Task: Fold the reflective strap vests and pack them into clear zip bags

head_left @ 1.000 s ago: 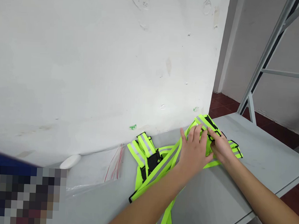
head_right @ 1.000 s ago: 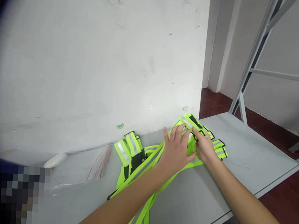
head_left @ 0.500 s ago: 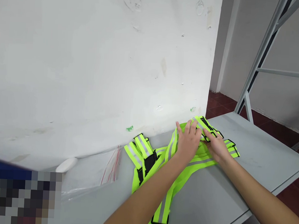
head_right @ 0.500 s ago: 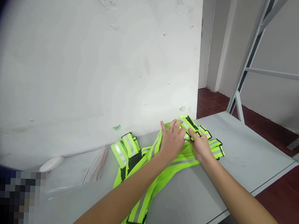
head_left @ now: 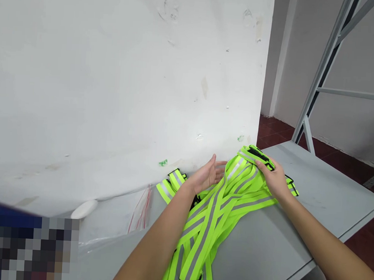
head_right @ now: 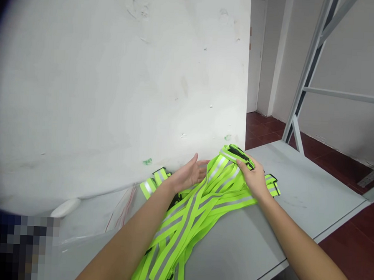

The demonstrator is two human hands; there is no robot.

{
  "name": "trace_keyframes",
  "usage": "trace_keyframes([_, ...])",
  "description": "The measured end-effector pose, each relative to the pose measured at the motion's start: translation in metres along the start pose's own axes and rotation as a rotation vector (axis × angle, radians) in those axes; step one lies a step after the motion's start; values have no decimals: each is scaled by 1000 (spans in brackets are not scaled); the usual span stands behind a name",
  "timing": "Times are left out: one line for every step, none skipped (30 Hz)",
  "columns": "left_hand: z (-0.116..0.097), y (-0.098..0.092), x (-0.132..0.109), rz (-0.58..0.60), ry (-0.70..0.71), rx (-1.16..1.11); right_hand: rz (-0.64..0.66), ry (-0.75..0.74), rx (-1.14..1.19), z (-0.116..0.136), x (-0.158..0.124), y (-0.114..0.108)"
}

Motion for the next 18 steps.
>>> trace_keyframes([5, -1, 4, 43, -44, -61, 7, -24, -29, 1, 0, 0])
trace_keyframes([10, 0, 8, 86, -82, -94, 18, -48, -59, 2, 0, 1])
trace_keyframes([12, 2, 10, 125, -109, -104, 30, -72, -84, 3, 0, 1])
trace_keyframes([13, 6, 11, 151, -106, -105, 44, -93, -102, 4, 0, 2])
trace_keyframes([12, 12, 11, 192, -102, -91, 59, -113, -115, 5, 0, 3])
trace_keyframes([11, 19, 10, 251, -103, -68, 69, -133, -128, 6, -1, 4])
trace_keyframes([10, 27, 9, 322, -111, -40, 69, -155, -142, 7, -1, 4])
trace_keyframes([10, 35, 7, 391, -120, -14, 58, -182, -158, 8, -2, 4])
trace_keyframes([11, 42, 5, 444, -124, 10, 45, -215, -181, 8, -2, 4])
trace_keyframes([12, 48, 4, 475, -118, 27, 36, -255, -211, 9, -3, 3])
trace_keyframes([15, 51, 3, 483, -107, 34, 37, -304, -245, 10, -4, 3])
trace_keyframes([18, 54, 2, 477, -96, 34, 52, -357, -286, 10, -5, 3])
trace_keyframes([22, 56, 1, 460, -88, 27, 79, -416, -331, 11, -6, 3])
trace_keyframes([26, 57, -1, 443, -90, 14, 115, -478, -380, 11, -7, 5])
trace_keyframes([30, 58, -3, 432, -100, -4, 159, -541, -429, 11, -9, 6])
trace_keyframes([33, 58, -6, 425, -108, -25, 207, -601, -472, 11, -11, 8])
trace_keyframes([34, 59, -10, 419, -112, -44, 258, -657, -507, 11, -12, 10])
trace_keyframes([35, 59, -13, 411, -112, -61, 311, -706, -534, 11, -14, 13])
Point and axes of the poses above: each hand's wrist, its own x-axis towards the middle knuckle, its own y-axis out of the palm, z = x × y, the point moved 5 cm from there along x, towards the middle knuckle, and after that the axes turned 2 degrees about -y, right-handed, at the moved point
